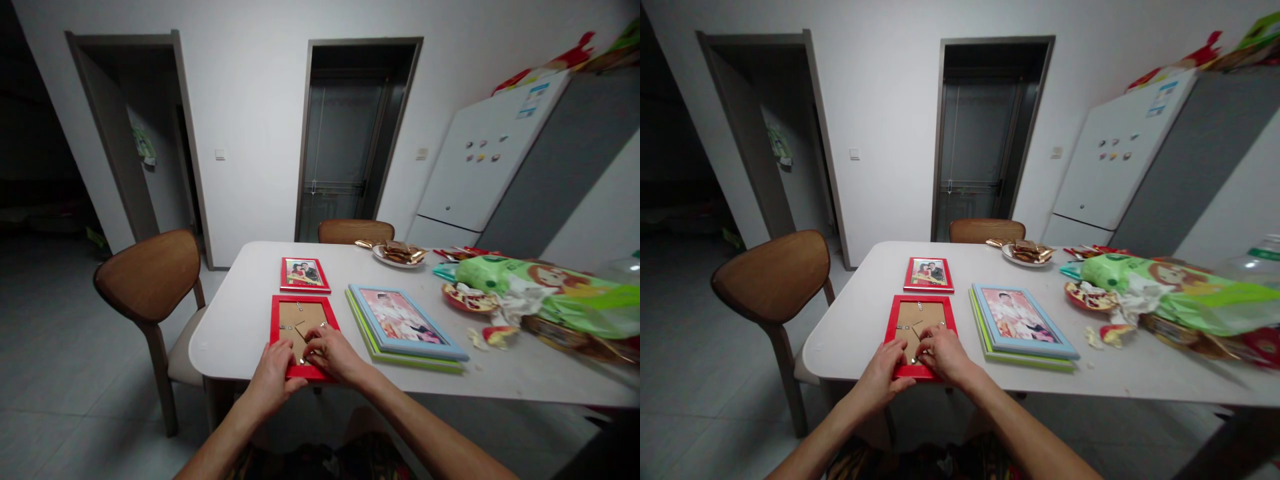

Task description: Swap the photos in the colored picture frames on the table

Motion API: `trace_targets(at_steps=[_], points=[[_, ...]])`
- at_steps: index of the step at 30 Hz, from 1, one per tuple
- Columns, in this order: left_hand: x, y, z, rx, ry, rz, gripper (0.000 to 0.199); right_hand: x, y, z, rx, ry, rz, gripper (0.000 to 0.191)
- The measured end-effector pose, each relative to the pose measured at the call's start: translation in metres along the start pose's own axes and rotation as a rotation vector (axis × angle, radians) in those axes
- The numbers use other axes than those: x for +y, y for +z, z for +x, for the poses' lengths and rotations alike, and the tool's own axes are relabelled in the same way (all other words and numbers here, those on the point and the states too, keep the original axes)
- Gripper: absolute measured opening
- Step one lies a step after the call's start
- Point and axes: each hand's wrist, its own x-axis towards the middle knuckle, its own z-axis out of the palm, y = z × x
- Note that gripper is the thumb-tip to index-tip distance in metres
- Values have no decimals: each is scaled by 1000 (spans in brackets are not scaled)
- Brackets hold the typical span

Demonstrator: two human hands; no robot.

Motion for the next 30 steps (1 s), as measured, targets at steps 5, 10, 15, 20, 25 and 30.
trace_targets(at_steps=[5, 10, 15, 20, 25, 30], points=[[0, 2, -3, 27, 5, -20, 35, -1, 6, 11, 62, 83, 19, 17], [1, 3, -3, 38, 15, -8, 42, -7, 15, 41, 91, 149, 25, 24], [0, 6, -2, 50, 3, -15, 56, -11, 26, 63, 42, 278, -89, 22], [-2, 7, -4, 65, 13, -21, 48, -6, 29, 69, 79, 342, -140, 26], [-5, 11, -9, 63, 43, -37, 36, 12, 23, 71, 143, 428, -204, 32], [-4, 11, -10, 42, 35, -48, 37, 18, 23, 71, 127, 410, -206, 26]])
